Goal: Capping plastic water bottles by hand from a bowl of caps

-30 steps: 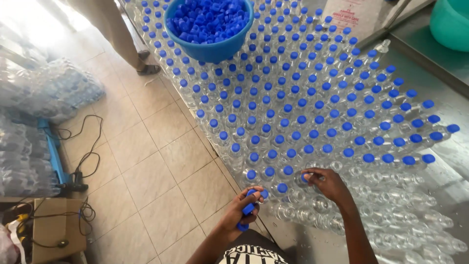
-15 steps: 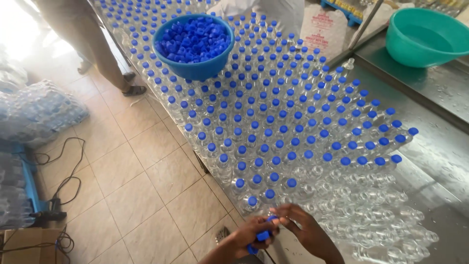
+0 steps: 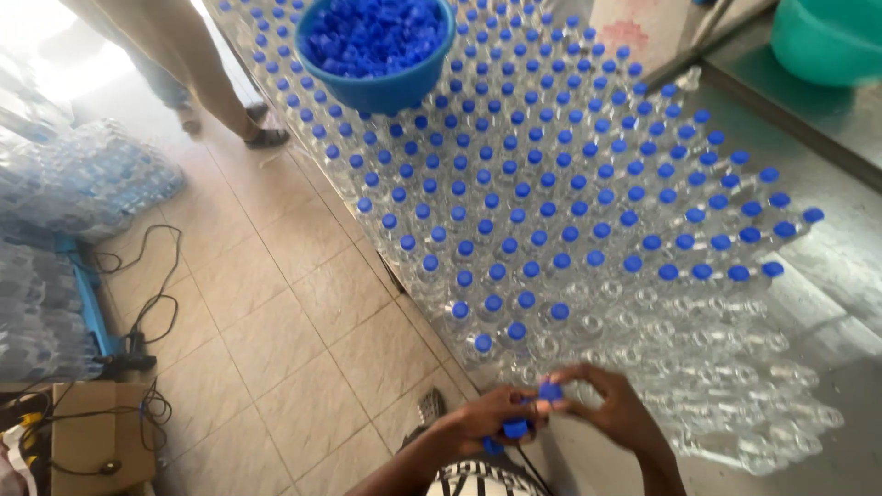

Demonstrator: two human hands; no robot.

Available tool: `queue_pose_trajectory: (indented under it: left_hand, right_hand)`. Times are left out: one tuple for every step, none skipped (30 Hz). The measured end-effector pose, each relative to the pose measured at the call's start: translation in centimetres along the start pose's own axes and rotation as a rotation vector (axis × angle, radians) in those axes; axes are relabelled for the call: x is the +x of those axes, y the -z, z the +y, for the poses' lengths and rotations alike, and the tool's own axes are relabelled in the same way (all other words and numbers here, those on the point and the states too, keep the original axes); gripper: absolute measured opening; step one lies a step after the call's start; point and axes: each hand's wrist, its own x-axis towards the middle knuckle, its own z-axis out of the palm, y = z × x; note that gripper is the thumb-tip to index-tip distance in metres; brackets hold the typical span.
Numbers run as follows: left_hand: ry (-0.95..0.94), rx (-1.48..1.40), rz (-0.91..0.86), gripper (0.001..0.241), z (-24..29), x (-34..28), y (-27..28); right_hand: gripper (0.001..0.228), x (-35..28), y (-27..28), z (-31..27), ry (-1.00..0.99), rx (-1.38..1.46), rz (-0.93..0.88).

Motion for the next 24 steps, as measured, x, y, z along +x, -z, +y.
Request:
queue_pose_trajectory:
  left_hand:
    - [-0.058,-0.027,0.026,0.041,0.0,0.2,0.2]
    - [-0.007,-0.051,0.017,0.041,0.7,-0.9,-1.0]
    - [-0.106,-0.089,0.072,0.045,1.6,-1.8,-2.1]
    - [-0.222,-0.104,0.127,0.049,3.7,-1.9,-2.3]
    - [-0.188,-0.105,0.118,0.049,2.5,-2.2,-1.2]
    - [-0.219,-0.150,0.160,0.052,2.2,-1.4,0.0]
    - [-0.248,-0.196,0.202,0.054,1.9,-0.8,1.1]
    - [-0.251,-0.207,0.185,0.054,2.1,-1.3,1.1]
    - [-0.292,-0.219,0.251,0.055,2.3,-2.0,1.1]
    - [-0.353,-0.217,0.317,0.056,3.7,-2.3,1.8]
    - [-0.376,-0.214,0.301,0.056,3.0,-2.5,2.2]
    - [-0.376,-0.296,0.326,0.053,2.7,-2.5,3.1]
    - [-0.376,-0.380,0.348,0.051,2.6,-2.3,4.0]
    - [-0.416,-0.373,0.344,0.051,2.5,-1.9,4.4]
    - [-0.439,-0.412,0.348,0.051,2.5,-1.3,5.0]
    - [-0.443,-0.452,0.357,0.052,1.9,-1.4,5.5]
    - [-0.464,-0.446,0.360,0.052,2.3,-1.5,5.4]
    - [-0.440,-0.435,0.390,0.051,2.5,-1.5,5.0]
    - [-0.416,-0.425,0.420,0.049,2.8,-1.6,4.8]
    - [-0.429,-0.430,0.417,0.049,3.3,-1.8,4.1]
    - [-0.419,-0.434,0.425,0.048,3.8,-2.0,3.5]
    - [-0.397,-0.433,0.435,0.046,4.2,-2.6,3.0]
    - [-0.397,-0.433,0.434,0.046,4.3,-2.4,3.0]
    - [-0.397,-0.424,0.432,0.047,4.3,-2.3,3.1]
  right_hand:
    - [0.039,0.2,0.3,1.4,0.059,0.012,0.079]
    - [0.039,0.3,0.4,0.3,0.006,0.029,0.089]
    - [0.037,0.5,0.8,-0.7,0.088,0.052,0.176]
    - [0.037,2.5,1.5,-1.5,0.196,0.066,0.272]
    - [0.037,2.5,1.4,-0.6,0.169,0.074,0.292]
    - [0.036,3.9,2.4,0.1,0.195,0.045,0.365]
    - [0.037,5.2,3.4,0.6,0.222,0.015,0.438]
    - [0.037,5.9,3.8,1.8,0.218,-0.004,0.440]
    - [0.039,6.5,4.2,3.0,0.224,0.036,0.502]
    - [0.041,8.6,4.9,3.8,0.256,0.081,0.563]
    - [0.041,8.4,4.9,4.3,0.279,0.065,0.565]
    - [0.038,9.5,5.1,4.7,0.201,-0.116,0.512]
    - [0.036,10.6,5.4,5.0,0.122,-0.297,0.464]
    - [0.036,11.4,5.7,5.5,0.162,-0.305,0.458]
    - [0.039,12.4,6.0,6.1,0.233,-0.464,0.417]
    - [0.041,12.4,5.5,7.2,0.286,-0.614,0.378]
    - [0.041,12.8,5.8,7.5,0.308,-0.613,0.376]
    - [0.038,12.7,6.1,7.9,0.273,-0.641,0.319]
    - [0.036,12.7,6.4,8.2,0.238,-0.670,0.262]
    - [0.036,12.7,6.7,7.2,0.248,-0.678,0.257]
    - [0.039,12.7,7.0,6.3,0.159,-0.621,0.225]
    - [0.042,12.3,6.8,5.4,0.059,-0.555,0.197]
    - [0.042,12.7,7.1,4.9,0.059,-0.556,0.198]
    - [0.047,12.9,7.2,4.5,0.018,-0.575,0.164]
